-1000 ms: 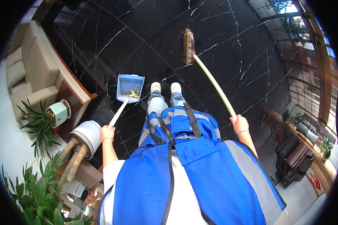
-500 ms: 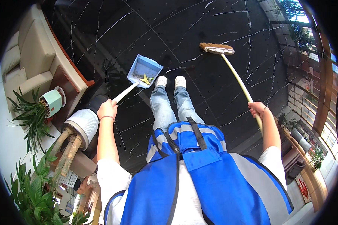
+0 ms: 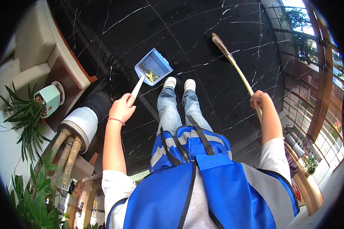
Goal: The person sweeps the floor using a broom and collects debris into a dustpan.
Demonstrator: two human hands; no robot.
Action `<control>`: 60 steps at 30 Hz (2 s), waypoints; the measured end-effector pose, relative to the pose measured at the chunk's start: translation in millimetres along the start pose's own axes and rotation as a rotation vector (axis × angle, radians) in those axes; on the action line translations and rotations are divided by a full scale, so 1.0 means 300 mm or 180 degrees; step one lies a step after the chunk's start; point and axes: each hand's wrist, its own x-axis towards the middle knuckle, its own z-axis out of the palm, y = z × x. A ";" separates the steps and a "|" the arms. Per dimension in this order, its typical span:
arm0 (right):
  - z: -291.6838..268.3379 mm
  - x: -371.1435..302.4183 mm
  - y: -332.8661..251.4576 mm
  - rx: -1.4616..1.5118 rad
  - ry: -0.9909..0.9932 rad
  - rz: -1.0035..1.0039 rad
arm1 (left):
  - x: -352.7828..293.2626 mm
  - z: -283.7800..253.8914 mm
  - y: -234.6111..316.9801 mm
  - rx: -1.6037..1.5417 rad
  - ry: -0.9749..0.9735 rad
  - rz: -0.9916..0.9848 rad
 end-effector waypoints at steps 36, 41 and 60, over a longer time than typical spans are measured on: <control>0.254 -0.350 -0.052 -0.1786 0.1661 -0.1523 | -0.086 0.072 -0.090 -0.0576 0.0061 -0.0120; 0.328 -0.188 -0.202 -0.2528 0.2110 -0.1053 | -0.119 0.118 -0.121 -0.0896 0.0321 -0.0222; 0.504 -0.486 -0.100 -0.2421 0.1422 -0.2438 | -0.130 0.199 -0.204 -0.1242 0.0478 -0.0443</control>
